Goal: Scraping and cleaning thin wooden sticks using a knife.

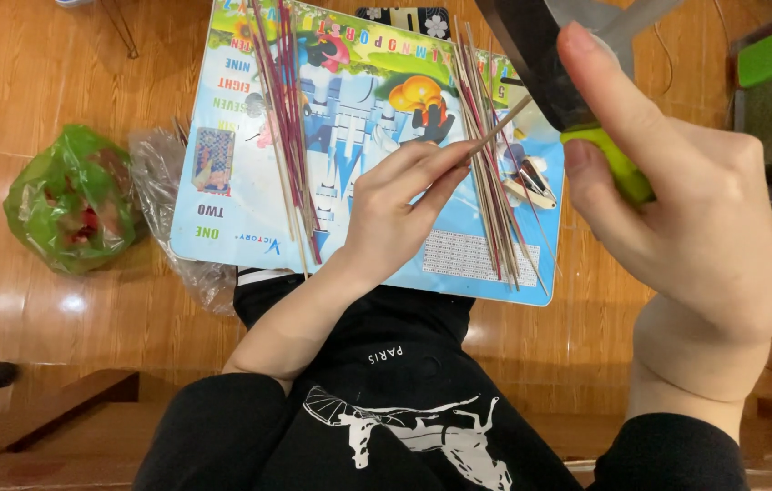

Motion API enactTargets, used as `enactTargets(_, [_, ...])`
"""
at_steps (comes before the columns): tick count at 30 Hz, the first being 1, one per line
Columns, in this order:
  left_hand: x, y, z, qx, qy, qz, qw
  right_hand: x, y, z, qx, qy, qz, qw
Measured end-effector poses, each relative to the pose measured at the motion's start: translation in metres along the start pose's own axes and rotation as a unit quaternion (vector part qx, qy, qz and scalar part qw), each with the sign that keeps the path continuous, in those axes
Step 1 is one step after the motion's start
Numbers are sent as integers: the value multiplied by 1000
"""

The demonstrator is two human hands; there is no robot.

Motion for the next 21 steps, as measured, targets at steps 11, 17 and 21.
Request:
enactTargets(11, [1,0,1,2,-2,17,1000,-1,6,2,-4,-1,8,1000])
enactTargets(17, [2,0,-1,0,-4,15,1000,0,15,12,-18,-9,-10,1000])
enactTargets(21, [2,1,-1,5,-5,16,1000,1,7,2,-5,2,18,1000])
Point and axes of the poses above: each hand's wrist, its own z-axis away from the middle knuckle, its own x-axis out of the palm, y = z × x, the point moved 3 cm from there along -z, towards the middle knuckle, and after that the axes turned 1 degree about -x, right-handed, at the moved point
